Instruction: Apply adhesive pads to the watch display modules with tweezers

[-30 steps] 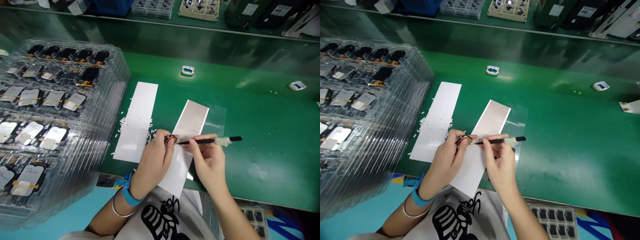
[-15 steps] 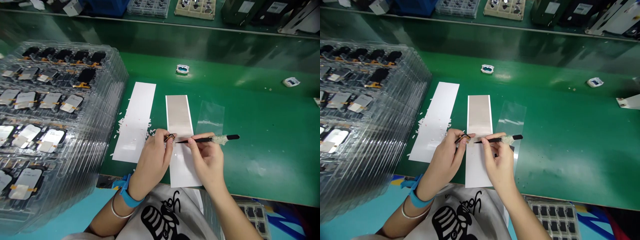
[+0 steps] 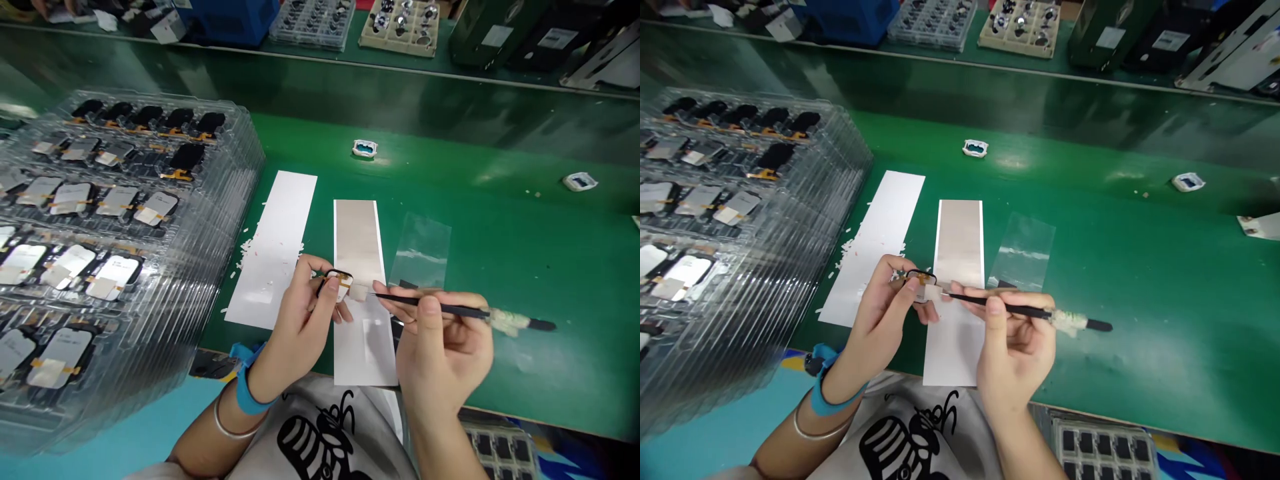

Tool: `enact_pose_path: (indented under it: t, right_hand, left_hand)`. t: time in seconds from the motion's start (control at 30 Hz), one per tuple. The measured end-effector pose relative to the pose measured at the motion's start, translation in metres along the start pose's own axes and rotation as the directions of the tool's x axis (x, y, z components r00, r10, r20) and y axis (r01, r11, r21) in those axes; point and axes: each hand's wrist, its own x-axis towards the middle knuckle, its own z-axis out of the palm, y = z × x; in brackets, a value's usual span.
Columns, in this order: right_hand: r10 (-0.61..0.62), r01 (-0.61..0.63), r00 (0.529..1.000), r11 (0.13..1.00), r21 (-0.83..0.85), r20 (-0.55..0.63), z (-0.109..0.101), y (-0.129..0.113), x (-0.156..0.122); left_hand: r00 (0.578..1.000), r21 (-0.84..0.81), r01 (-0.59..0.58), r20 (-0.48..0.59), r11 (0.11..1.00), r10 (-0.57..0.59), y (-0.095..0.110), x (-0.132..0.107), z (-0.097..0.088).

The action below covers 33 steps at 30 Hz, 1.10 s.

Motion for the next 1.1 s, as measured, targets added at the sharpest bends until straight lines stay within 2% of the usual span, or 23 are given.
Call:
enact_pose_path:
  t: [0.1,0.2,0.47,0.77,0.97,1.1]
  right_hand:
    - [-0.072,0.072,0.997,0.997,0.02,0.0,0.012,-0.001,-0.005]
    - [-0.09,0.09,0.996,0.996,0.028,0.002,0.016,0.002,-0.008]
    - [-0.092,0.089,0.995,0.994,-0.063,-0.047,0.013,0.005,-0.01]
    - [-0.112,0.11,0.993,0.993,-0.052,-0.04,0.013,0.006,-0.009]
    - [-0.027,0.027,0.999,1.0,-0.004,-0.046,0.009,0.007,-0.004]
    - [0.029,-0.026,0.998,0.998,0.065,-0.051,0.006,0.006,-0.001]
  left_hand:
    - [0.994,-0.225,0.059,0.1,0.973,-0.037,0.002,-0.002,0.006]
    - [0.991,-0.317,0.069,0.132,0.946,-0.028,0.001,-0.003,0.01]
    - [0.992,-0.338,0.036,0.127,0.941,0.007,-0.003,-0.004,0.015]
    - [0.989,-0.355,0.023,0.142,0.935,0.03,-0.004,-0.004,0.015]
    - [0.991,-0.34,0.042,0.137,0.94,0.006,-0.004,-0.003,0.015]
    - [0.992,-0.304,0.01,0.12,0.953,0.028,-0.004,-0.002,0.015]
